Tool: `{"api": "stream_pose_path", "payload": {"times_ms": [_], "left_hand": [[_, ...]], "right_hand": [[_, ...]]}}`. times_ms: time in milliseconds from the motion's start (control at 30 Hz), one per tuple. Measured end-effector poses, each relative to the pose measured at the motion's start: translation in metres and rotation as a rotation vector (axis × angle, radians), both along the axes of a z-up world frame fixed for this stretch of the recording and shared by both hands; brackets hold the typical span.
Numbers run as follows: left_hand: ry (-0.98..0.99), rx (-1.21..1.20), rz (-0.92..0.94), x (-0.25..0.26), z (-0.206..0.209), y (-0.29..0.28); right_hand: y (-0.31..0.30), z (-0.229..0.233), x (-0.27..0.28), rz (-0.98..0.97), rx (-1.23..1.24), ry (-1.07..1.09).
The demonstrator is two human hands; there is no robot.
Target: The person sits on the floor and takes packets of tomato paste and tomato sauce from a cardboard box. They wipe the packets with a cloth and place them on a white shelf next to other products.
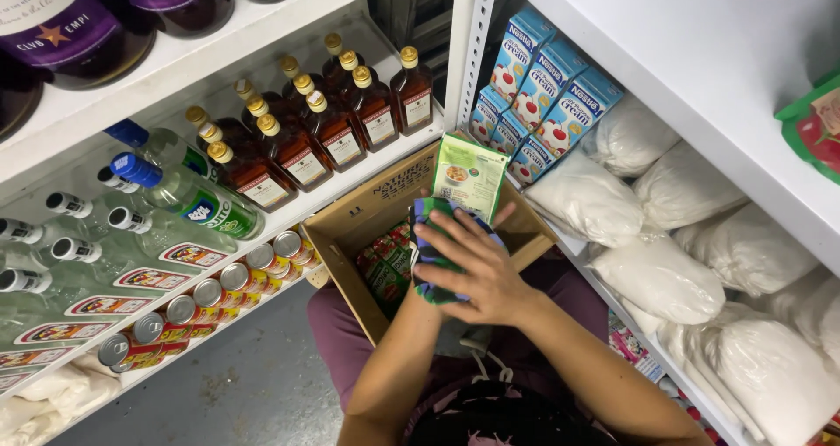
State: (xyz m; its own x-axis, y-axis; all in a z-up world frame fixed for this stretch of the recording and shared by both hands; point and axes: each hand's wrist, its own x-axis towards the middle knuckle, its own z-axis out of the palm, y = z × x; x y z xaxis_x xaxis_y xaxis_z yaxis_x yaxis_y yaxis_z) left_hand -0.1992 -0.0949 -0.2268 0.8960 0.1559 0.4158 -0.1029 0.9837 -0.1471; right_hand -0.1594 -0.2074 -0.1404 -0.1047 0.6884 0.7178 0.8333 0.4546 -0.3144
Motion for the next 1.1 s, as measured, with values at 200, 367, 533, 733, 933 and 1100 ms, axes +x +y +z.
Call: {"api": "stream_pose_path", "payload": {"times_ms": [200, 367, 533, 733, 933, 1100], "left_hand": [[0.328, -0.032, 0.197, 0.001, -0.074, -0.003], [0.476, 0.061, 0.14, -0.007, -0.035, -0.015], [0.411, -0.055, 0.161, -0.017, 0.004, -0.002], [0.412, -0.114, 0.3, -0.009, -0.009, 0.012], [0.411, -0.093, 0.348, -0.009, -0.013, 0.012], [0.388, -0.144, 0.349, -0.008, -0.003, 0.01]], "right_hand": [[0.018, 0.0, 0.047, -0.127, -0.067, 0.113], [0.019, -0.007, 0.095, -0.443, -0.129, 0.32], [-0.004, -0.022, 0.109, -0.666, -0.21, 0.273], [-0.009, -0.083, 0.103, -0.796, -0.433, -0.153], [-0.011, -0.081, 0.105, -0.81, -0.573, -0.262], [-0.012, -0.068, 0.102, -0.756, -0.558, -0.203]]}}
